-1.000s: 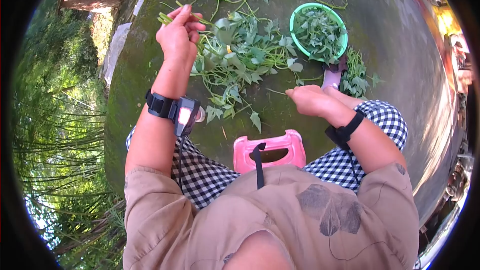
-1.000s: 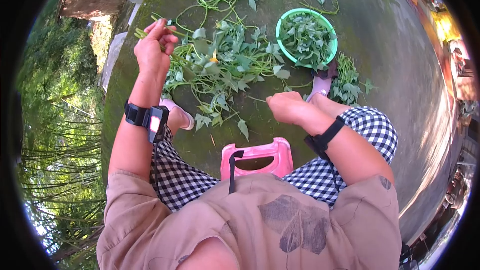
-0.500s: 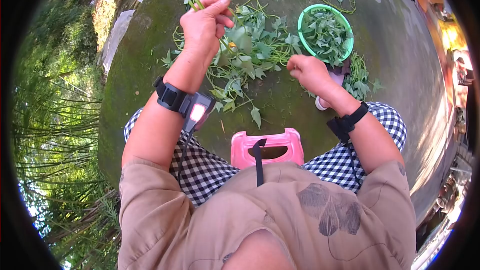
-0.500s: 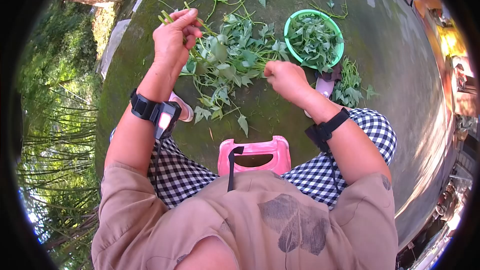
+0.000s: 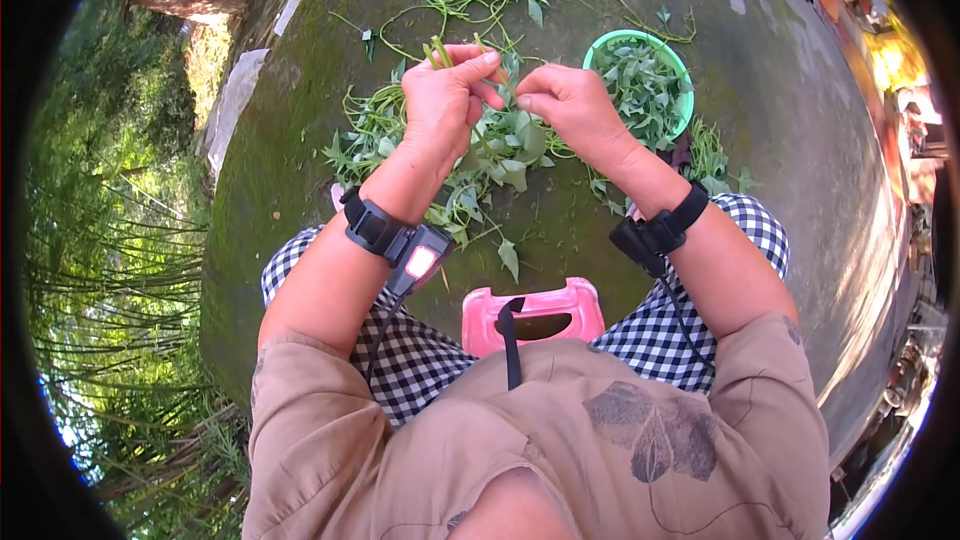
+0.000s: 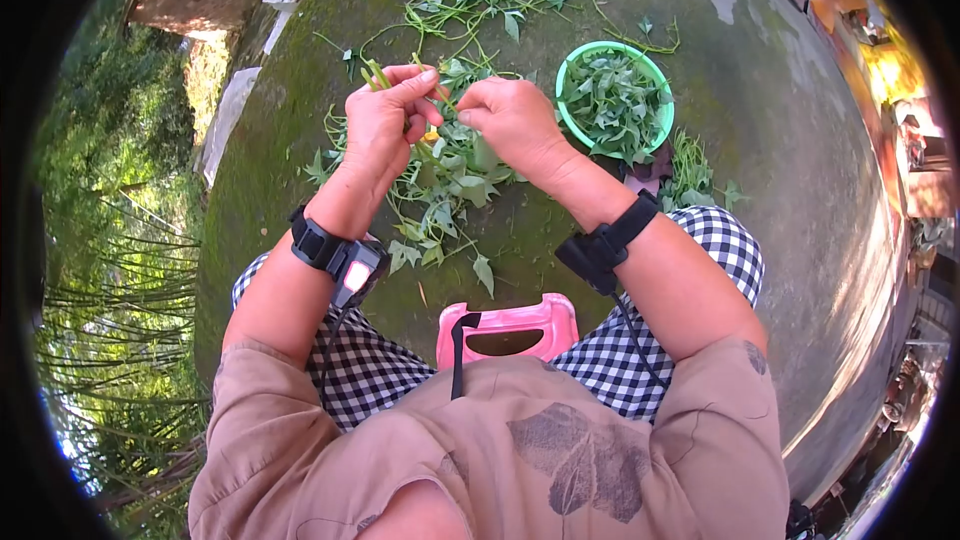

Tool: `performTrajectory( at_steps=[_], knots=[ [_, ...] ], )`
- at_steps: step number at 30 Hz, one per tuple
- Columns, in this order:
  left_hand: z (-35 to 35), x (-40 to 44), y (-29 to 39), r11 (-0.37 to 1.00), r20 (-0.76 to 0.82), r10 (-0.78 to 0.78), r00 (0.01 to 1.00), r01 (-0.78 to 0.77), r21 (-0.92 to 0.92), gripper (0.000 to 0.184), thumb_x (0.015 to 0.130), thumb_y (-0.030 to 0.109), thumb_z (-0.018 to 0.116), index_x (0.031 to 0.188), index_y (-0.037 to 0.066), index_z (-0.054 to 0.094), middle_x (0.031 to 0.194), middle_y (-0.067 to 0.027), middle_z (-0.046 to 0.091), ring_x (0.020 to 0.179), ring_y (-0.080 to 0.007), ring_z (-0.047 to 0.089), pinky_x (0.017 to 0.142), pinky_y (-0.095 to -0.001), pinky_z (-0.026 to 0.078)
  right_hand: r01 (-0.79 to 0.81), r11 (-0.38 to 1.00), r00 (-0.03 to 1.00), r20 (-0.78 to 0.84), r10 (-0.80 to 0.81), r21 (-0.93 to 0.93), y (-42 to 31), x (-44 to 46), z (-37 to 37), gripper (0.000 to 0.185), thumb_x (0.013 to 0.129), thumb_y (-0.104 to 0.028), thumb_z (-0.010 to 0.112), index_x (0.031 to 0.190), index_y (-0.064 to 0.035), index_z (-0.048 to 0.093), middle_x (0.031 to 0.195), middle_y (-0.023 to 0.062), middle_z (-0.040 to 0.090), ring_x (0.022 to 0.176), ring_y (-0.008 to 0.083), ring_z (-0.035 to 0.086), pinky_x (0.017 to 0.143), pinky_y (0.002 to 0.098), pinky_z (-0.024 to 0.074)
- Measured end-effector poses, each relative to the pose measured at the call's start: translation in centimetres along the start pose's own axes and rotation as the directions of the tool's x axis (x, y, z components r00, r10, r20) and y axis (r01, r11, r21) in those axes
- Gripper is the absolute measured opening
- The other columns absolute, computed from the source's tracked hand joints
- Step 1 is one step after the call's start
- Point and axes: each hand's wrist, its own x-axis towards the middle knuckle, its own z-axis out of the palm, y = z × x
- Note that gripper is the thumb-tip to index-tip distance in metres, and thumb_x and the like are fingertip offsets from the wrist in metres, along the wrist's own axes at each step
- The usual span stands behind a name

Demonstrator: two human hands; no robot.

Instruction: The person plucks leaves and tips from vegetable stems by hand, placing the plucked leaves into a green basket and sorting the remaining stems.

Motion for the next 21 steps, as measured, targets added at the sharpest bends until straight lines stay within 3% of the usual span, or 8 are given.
performTrajectory(
  at_steps=[1, 7, 10, 16, 21],
  knots=[
    [0.1, -0.1, 0.0, 1.0, 0.007, -0.001, 1.0, 0.001, -0.001, 0.015, 0.088, 0.008, 0.067, 0.098, -0.002, 0.059, 0.077, -0.0115, 0.067, 0.051, -0.0106, 0.059, 0.038, -0.0191, 0.033, -0.013, 1.0, 1.0, 0.003, 0.013, -0.003, 0.0, 0.1, 0.1, 0.019, 0.079, -0.018, 0.067, 0.09, -0.0035, 0.069, 0.082, 0.0126, 0.066, 0.074, 0.0274, 0.064, 0.069, 0.0371, 0.0492],
    [0.0, -0.2, -0.1, 1.0, 0.038, -0.006, 0.999, 0.007, -0.024, 0.016, 0.09, 0.009, 0.065, 0.099, -0.002, 0.058, 0.079, -0.0123, 0.067, 0.053, -0.012, 0.06, 0.038, -0.0195, 0.034, -0.091, 0.995, 0.995, 0.039, 0.089, 0.048, 0.2, 0.3, 0.6, 0.018, 0.079, -0.018, 0.066, 0.088, -0.0021, 0.068, 0.074, 0.0131, 0.066, 0.069, 0.0263, 0.064, 0.066, 0.037, 0.0493],
    [0.1, -0.2, -0.2, 0.999, -0.007, -0.026, 1.0, 0.026, -0.032, 0.015, 0.09, 0.009, 0.065, 0.098, -0.002, 0.058, 0.081, -0.0122, 0.067, 0.054, -0.0127, 0.06, 0.039, -0.0194, 0.035, -0.137, 0.975, 0.987, -0.063, 0.149, 0.174, 0.5, 0.4, 1.0, 0.015, 0.08, -0.014, 0.067, 0.087, -0.0005, 0.068, 0.069, 0.0092, 0.065, 0.06, 0.0188, 0.062, 0.06, 0.0326, 0.0491],
    [-0.4, -0.3, -0.6, 0.984, -0.021, -0.127, 0.992, 0.123, -0.126, 0.011, 0.087, 0.006, 0.066, 0.091, -0.001, 0.059, 0.075, -0.0113, 0.066, 0.051, -0.0138, 0.06, 0.037, -0.0204, 0.032, -0.244, 0.782, 0.934, -0.079, 0.35, 0.574, -0.4, 0.9, 0.0, 0.007, 0.084, -0.007, 0.066, 0.086, -0.0002, 0.068, 0.068, 0.0021, 0.064, 0.053, 0.0078, 0.056, 0.05, 0.0222, 0.0445],
    [-1.2, -0.2, -0.7, 0.977, -0.04, -0.178, 0.983, 0.172, -0.123, 0.011, 0.09, 0.009, 0.064, 0.094, 0.001, 0.058, 0.079, -0.0103, 0.065, 0.054, -0.0133, 0.06, 0.04, -0.0209, 0.035, -0.244, 0.783, 0.921, -0.117, 0.373, 0.572, -0.7, 1.2, -1.4, 0.008, 0.087, -0.008, 0.065, 0.088, -0.0009, 0.068, 0.07, 0.002, 0.064, 0.055, 0.0082, 0.058, 0.05, 0.021, 0.0444]
  ],
)
